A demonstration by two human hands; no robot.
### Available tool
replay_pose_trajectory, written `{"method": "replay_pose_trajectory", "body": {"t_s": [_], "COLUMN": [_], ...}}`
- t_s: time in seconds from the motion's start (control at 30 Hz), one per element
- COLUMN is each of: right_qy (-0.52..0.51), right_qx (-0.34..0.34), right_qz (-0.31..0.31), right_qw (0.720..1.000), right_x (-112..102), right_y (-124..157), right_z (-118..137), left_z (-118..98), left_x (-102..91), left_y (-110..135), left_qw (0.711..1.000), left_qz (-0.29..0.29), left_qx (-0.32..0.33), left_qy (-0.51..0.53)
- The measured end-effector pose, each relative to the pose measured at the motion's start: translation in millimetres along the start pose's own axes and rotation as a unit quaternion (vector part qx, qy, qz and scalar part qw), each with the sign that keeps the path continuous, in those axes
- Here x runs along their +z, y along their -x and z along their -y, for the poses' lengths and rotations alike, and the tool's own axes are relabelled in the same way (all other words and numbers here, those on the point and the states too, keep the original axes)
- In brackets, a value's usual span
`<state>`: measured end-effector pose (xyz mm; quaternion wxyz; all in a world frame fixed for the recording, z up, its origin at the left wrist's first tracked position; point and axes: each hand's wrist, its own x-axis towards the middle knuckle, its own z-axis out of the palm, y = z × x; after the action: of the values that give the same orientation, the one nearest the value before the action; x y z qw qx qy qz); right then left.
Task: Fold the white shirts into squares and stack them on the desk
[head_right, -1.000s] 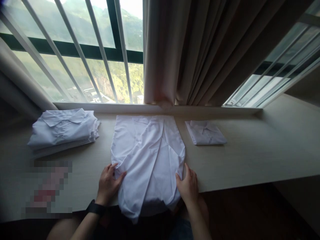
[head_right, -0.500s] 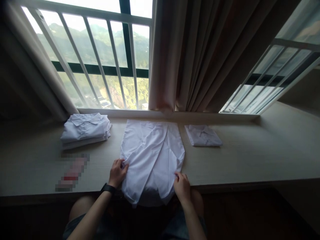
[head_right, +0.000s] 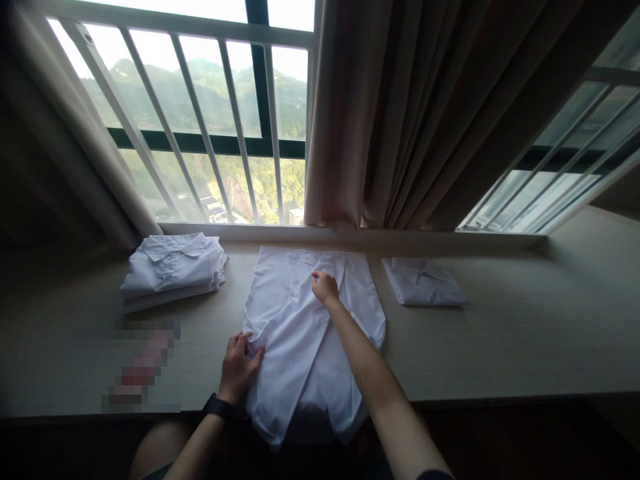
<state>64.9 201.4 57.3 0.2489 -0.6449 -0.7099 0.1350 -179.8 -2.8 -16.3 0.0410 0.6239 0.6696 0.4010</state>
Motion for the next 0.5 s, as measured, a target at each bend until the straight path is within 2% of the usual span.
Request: {"method": "replay_pose_trajectory", "body": {"t_s": [0.13,0.23,0.37,0.5], "right_qy": [0.018,0.027,0.025,0.022], "right_qx": [0.044,0.067,0.083,0.091], "right_qz": [0.010,0.019,0.037,0.014], "right_qw": [0.999,0.997,0.996,0.996], "right_x": [31,55,74,71], "right_y": [-93,-140,-175,-182], "right_z": [1,-12,-34,-57], "left_z": [1,3,4,2], "left_x": [1.3,3.5,5.5,5.9], "left_y": [-2,-3,-5,-7], "left_qw": [1.000,1.000,0.999,0.999], "left_qz": [0.012,0.014,0.009,0.015], "left_qx": [-0.002,-0.008,-0.008,-0.015], "left_qy": [-0.011,-0.022,-0.031,-0.027]}}
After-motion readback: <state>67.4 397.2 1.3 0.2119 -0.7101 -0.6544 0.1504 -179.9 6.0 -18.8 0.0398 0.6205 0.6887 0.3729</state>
